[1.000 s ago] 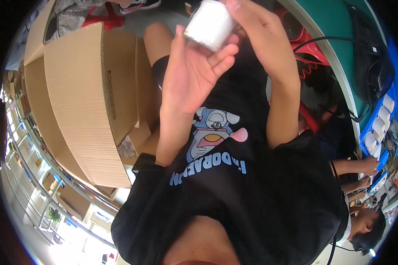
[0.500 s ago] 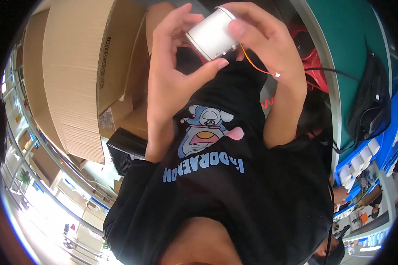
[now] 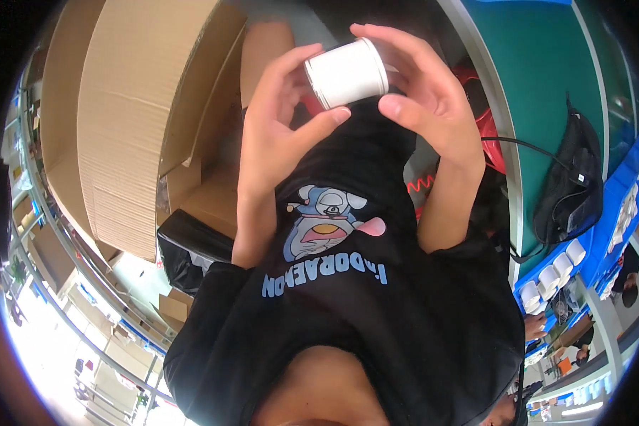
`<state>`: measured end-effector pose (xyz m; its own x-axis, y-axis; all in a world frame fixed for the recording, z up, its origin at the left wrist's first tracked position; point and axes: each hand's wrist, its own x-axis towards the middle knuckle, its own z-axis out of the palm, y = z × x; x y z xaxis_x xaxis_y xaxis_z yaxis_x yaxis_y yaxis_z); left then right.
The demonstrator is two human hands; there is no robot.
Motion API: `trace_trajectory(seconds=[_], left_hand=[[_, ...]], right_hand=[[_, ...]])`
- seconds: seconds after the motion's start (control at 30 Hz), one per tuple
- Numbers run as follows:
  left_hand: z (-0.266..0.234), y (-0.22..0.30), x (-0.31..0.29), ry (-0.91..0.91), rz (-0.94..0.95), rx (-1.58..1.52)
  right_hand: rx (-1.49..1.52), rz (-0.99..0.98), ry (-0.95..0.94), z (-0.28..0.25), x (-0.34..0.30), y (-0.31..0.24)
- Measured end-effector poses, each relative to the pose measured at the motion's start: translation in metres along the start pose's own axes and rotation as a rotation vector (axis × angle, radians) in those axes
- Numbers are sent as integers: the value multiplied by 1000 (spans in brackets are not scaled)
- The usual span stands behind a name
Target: The person packs white cylindrical electronic components by hand, first placing them into plastic cups, then transferring the filled cups into a cardboard shipping box.
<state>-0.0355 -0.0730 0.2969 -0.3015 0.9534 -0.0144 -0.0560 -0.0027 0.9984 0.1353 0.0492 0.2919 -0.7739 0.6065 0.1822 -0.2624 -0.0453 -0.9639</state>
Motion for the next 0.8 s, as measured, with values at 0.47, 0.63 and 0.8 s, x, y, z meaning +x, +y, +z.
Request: trace_trajectory(seconds=[0.47,0.63,0.8], left_hand=[[-10,-12,28,-102,362,208],[4,-137,65,-88,-76,-175],[-26,-293,47,87,-488,-190]], right_hand=[[-56,103,440,31,-11,-11],[-171,-15,503,4,-9,-24],[-424,-90,708,-34,10,-48]])
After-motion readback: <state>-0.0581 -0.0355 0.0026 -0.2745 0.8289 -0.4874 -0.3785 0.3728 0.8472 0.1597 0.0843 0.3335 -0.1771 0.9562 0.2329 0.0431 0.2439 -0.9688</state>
